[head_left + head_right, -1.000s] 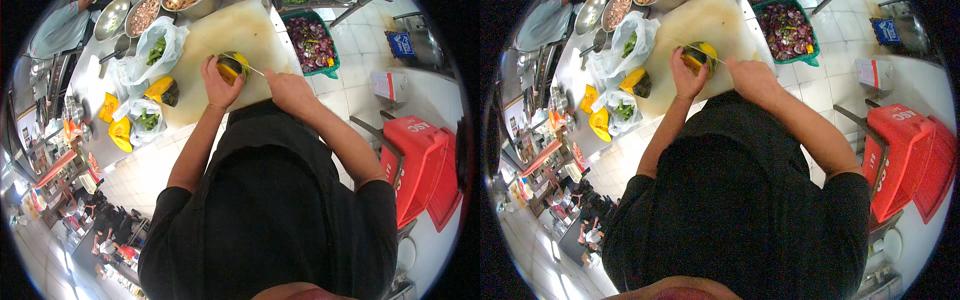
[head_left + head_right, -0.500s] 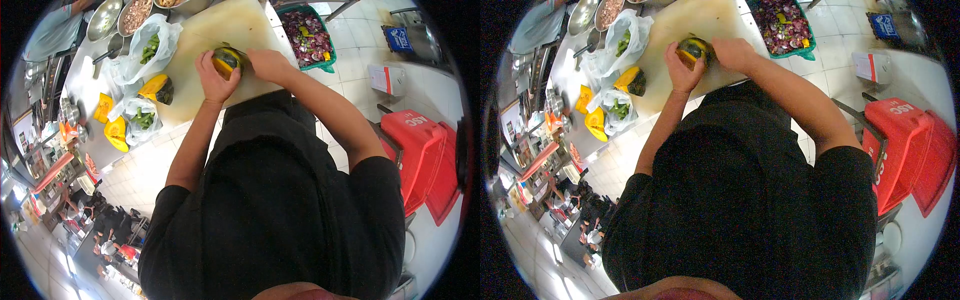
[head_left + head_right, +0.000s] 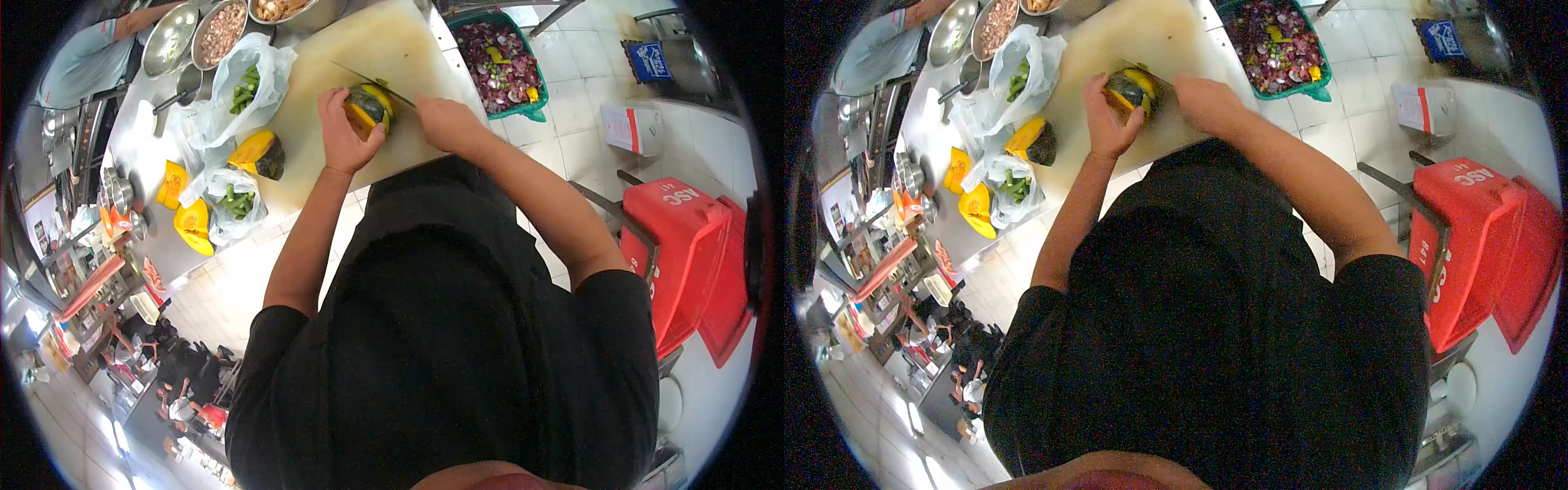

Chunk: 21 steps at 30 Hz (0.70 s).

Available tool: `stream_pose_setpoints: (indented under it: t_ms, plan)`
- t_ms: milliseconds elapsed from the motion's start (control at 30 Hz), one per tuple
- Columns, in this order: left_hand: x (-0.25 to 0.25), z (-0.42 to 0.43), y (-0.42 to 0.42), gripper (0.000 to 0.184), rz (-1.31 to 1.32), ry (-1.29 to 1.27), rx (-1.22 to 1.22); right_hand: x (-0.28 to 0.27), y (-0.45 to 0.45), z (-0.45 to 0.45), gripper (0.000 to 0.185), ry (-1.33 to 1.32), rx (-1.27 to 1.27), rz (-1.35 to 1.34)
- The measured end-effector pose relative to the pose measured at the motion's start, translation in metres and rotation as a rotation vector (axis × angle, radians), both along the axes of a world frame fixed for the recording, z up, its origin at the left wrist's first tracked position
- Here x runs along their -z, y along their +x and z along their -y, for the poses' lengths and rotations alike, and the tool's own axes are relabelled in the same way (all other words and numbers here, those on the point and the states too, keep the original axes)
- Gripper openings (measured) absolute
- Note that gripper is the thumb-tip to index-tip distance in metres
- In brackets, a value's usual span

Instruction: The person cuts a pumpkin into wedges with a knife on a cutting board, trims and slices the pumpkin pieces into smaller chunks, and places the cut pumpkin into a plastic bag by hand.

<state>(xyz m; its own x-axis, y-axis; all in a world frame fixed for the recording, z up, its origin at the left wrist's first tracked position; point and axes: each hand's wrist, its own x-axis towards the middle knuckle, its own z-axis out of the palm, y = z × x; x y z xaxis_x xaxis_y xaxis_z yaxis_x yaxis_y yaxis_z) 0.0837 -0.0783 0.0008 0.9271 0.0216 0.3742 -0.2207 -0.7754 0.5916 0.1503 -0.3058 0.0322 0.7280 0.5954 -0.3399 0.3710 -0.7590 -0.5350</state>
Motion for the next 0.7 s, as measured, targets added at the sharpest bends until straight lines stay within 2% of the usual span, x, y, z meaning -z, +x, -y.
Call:
stream_pose_setpoints:
  t_ms: [67,267,367,467,700]
  plan:
    - [-0.001,-0.001,-0.003,0.081,0.005,-0.011,0.023,0.005,-0.002,-0.002,0.019,0.009,-0.008,0.011]
    - [-0.003,-0.007,0.006,0.082,0.024,-0.024,0.103,0.004,-0.006,0.016,0.019,-0.061,0.188,-0.04]
    - [-0.006,-0.014,0.014,0.085,-0.036,-0.034,0.174,-0.026,-0.01,0.019,0.02,-0.035,0.111,-0.009]
    - [-0.018,-0.01,0.007,0.087,-0.101,-0.016,0.131,-0.039,-0.008,0.011,0.021,0.008,0.015,0.07]
    - [-0.003,0.01,-0.007,0.089,-0.049,-0.07,-0.021,-0.058,-0.001,0.004,0.019,-0.055,-0.129,0.153]
